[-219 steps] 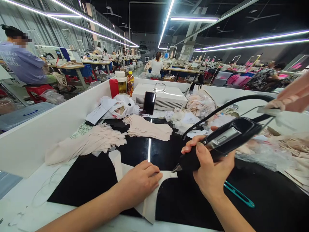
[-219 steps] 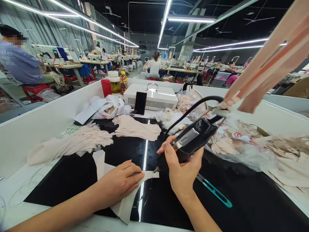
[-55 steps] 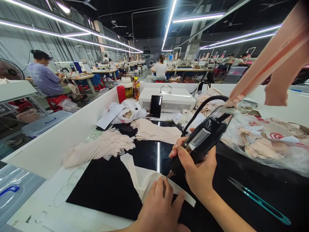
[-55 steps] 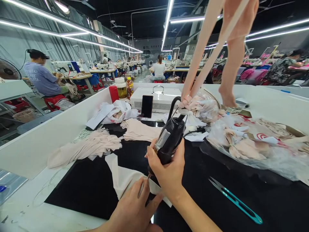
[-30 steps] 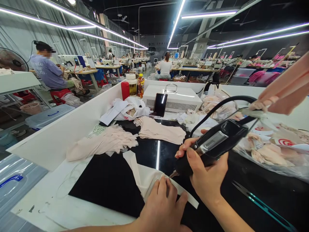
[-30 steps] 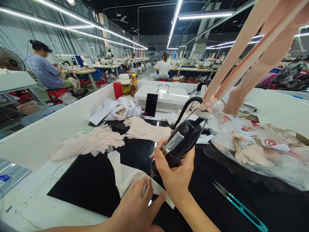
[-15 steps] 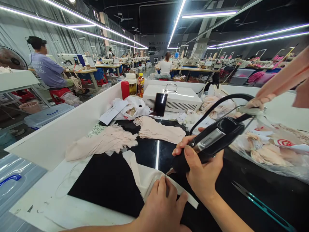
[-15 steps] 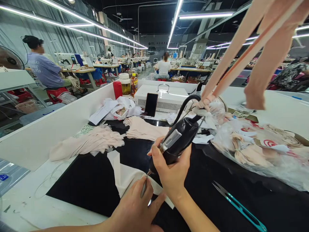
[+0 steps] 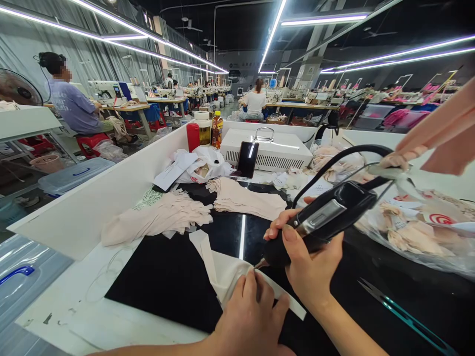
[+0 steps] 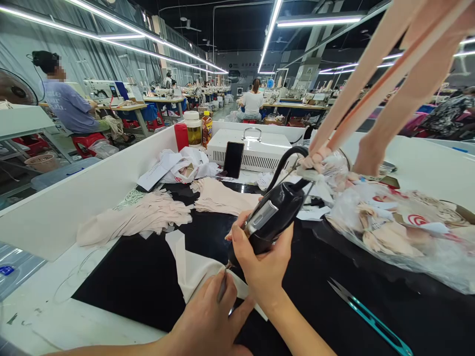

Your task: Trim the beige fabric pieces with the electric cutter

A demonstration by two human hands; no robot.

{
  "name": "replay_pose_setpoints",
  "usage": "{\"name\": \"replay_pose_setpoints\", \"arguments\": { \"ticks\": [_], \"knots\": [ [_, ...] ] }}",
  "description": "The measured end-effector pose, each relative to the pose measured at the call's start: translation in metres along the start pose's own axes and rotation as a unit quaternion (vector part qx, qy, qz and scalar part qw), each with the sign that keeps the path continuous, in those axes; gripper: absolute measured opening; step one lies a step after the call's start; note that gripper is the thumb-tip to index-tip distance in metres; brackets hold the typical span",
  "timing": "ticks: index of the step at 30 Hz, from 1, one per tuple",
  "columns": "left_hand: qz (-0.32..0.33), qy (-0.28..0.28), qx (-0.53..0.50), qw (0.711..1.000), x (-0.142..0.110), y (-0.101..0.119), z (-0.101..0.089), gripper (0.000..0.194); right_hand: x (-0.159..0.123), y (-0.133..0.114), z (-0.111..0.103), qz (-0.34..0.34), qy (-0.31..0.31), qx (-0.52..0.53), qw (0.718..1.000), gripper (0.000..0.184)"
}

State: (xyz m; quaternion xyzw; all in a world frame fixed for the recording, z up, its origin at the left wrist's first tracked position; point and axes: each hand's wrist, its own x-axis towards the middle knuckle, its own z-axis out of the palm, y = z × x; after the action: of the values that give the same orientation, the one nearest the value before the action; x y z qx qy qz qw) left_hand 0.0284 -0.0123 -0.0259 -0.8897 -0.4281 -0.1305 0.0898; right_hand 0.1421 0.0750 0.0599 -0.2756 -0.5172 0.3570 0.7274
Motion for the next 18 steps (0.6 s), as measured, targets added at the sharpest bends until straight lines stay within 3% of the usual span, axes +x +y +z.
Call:
{"name": "replay_pose_setpoints", "arguments": {
  "ticks": [5,9,12,14,17,18],
  "knots": [
    [-0.001,-0.005,0.007,1.0,0.0,-0.001,0.0,0.096,-0.001,0.002,0.0,-0.005,-0.001,-0.006,1.0,0.041],
    [0.001,0.026,-0.007,1.0,-0.001,-0.002,0.002,0.093,0.003,-0.002,-0.001,-0.01,-0.007,-0.003,1.0,0.039],
    [0.017,0.035,-0.061,0.997,0.0,-0.01,-0.01,0.089,0.007,-0.008,-0.004,-0.009,0.013,-0.005,1.0,0.044],
    [0.02,0.005,-0.106,0.994,0.003,-0.02,-0.027,0.072,0.01,-0.013,-0.009,-0.006,0.03,-0.009,1.0,0.046],
    [0.008,-0.033,-0.141,0.989,0.008,-0.045,-0.05,0.023,0.013,-0.02,-0.018,-0.005,0.047,-0.02,0.999,0.047],
    [0.024,-0.047,-0.156,0.986,0.008,-0.055,-0.055,0.016,0.013,-0.022,-0.021,-0.006,0.052,-0.022,0.998,0.047]
  ]
}}
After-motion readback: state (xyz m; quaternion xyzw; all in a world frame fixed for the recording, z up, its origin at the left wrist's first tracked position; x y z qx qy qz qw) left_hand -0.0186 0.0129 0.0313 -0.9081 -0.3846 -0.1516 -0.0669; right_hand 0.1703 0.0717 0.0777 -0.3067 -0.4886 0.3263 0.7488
